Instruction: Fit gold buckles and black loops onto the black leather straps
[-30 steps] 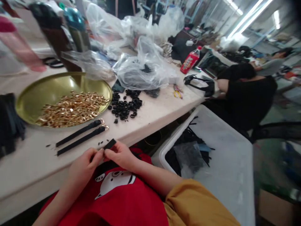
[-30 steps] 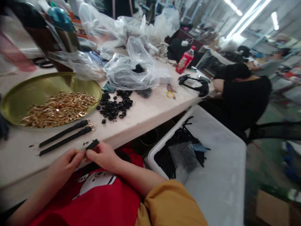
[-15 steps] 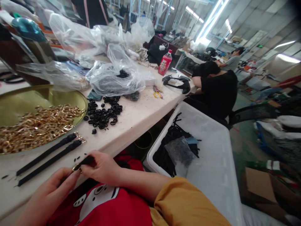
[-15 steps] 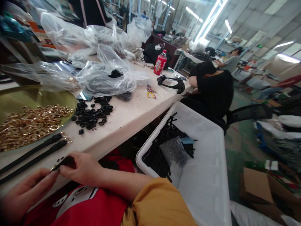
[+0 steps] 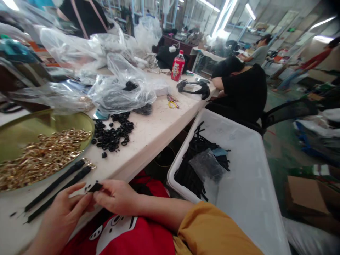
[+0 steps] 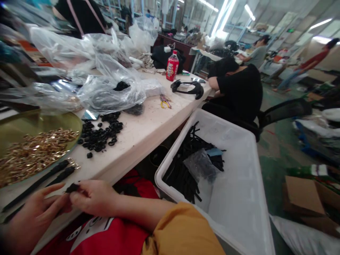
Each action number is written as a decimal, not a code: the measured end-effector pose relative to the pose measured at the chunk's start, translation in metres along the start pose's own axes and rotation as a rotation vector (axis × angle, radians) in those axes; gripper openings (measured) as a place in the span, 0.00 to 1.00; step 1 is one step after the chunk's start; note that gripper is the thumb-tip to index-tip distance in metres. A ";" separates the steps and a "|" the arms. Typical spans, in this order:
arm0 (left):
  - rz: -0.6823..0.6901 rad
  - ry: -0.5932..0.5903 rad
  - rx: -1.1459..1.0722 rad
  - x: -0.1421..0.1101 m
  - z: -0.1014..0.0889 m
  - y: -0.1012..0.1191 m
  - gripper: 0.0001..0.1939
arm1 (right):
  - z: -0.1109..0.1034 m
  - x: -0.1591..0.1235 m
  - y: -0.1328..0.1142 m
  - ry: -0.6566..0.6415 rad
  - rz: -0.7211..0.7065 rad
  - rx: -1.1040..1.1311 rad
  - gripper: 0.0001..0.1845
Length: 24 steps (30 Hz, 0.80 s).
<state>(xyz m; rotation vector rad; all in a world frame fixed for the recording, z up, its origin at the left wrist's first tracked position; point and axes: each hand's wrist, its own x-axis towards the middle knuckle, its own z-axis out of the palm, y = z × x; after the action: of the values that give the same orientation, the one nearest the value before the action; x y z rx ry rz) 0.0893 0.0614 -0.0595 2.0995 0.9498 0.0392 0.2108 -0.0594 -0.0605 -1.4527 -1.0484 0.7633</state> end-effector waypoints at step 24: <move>-0.045 0.110 -0.431 0.009 -0.011 0.024 0.17 | -0.004 0.045 0.010 0.019 0.225 0.158 0.14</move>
<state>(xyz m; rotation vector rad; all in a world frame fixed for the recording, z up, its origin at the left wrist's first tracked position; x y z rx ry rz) 0.1070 0.0655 -0.0378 1.6909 0.9555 0.3121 0.2342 -0.0202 -0.0652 -1.4526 -0.7990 0.9690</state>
